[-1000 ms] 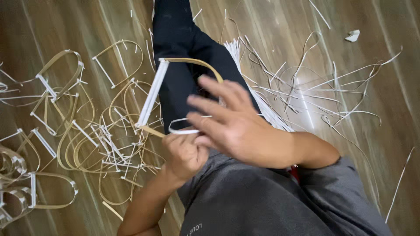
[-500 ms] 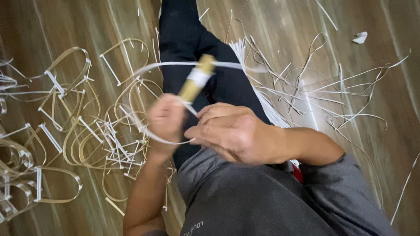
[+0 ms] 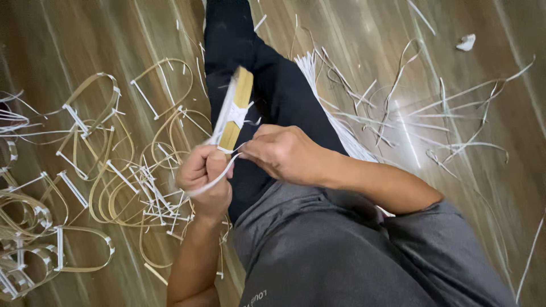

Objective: The person sits on the floor and assembles a bamboo frame by wrapping white plastic ties around the joints. They bend the bamboo strips, thread the ties through the frame, and tighten them by hand to secure the structure.

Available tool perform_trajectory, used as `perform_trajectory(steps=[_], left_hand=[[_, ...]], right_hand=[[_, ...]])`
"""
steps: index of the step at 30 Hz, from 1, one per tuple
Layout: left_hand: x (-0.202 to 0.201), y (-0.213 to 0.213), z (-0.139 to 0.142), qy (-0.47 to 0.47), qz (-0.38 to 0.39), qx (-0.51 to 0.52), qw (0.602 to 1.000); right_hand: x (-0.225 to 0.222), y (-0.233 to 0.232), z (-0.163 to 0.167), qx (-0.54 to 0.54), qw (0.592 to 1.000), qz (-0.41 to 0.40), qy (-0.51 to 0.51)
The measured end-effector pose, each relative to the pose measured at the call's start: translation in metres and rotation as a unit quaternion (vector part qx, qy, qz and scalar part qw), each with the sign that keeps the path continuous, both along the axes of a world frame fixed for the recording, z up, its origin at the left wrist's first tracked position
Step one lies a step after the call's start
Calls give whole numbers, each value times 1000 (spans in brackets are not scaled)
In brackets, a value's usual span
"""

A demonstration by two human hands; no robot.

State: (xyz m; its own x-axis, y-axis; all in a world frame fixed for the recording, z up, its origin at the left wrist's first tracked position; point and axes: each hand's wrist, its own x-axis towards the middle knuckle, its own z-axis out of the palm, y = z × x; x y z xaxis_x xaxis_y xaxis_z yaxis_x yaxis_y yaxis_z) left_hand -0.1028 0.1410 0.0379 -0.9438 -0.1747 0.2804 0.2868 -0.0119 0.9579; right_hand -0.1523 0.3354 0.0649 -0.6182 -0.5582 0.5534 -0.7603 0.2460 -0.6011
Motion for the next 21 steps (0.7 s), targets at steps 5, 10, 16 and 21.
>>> perform_trajectory(steps=[5,10,16,21], left_hand=[[-7,-6,-9,-3,-5,-98,995],[-62,-40,5,38,70,-40,996],[-99,-150,31,12,298,109,948],[-82,-127,23,-6,313,55,948]], right_hand=[[-5,0,-2,34,999,-2,-11],[0,13,-59,144,989,32,7],[-50,149,-111,527,801,-75,-275],[-49,206,-47,595,716,-237,-277]])
